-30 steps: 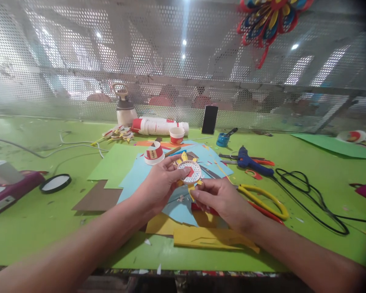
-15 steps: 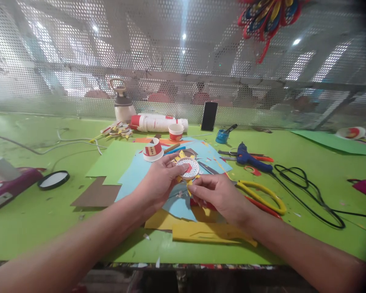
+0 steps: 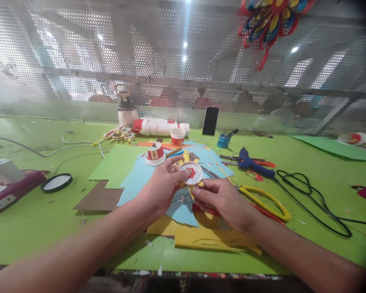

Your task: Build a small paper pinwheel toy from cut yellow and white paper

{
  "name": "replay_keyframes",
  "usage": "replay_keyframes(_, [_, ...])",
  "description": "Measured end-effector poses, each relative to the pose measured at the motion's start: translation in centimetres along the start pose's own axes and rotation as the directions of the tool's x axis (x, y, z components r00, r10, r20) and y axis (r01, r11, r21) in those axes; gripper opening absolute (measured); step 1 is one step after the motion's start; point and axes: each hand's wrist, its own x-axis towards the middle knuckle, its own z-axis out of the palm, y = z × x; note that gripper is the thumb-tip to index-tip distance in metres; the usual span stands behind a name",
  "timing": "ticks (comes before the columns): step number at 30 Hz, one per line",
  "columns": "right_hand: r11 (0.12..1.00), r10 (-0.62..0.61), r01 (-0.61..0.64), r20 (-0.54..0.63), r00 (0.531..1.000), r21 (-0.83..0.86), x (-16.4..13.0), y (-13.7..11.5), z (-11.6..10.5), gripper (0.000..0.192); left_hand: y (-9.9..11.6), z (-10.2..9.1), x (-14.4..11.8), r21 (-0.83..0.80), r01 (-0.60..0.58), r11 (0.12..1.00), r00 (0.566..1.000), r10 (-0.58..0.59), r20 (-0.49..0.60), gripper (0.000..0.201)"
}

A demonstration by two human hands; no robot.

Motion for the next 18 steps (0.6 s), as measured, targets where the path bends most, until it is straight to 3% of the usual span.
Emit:
replay_keyframes(5, [0.999,0.044,-0.044,0.028,0.999,-0.014,0.20,0.48,-0.08,0.035,0.02,0.00,-0.14,0.015,-0.028,1.000,1.000,0.028,-0.011,0.050])
replay_keyframes(11, [1.000,-0.015,0.016,0.060,0.998,-0.012,0.46,0.99,-0.24,0.036,-0.23,-0.26,-0.21,0.047,-0.076,0.996,0.997,0.076,-0.007,0.053])
replay_keyframes(18, [0.996,-0.062,0.063,0.016,0.998,-0.069,0.23,0.83,-0.15,0.035,-0.05,-0.27,-0.27,0.105,-0.142,0.984,0.990,0.140,0.026,0.060])
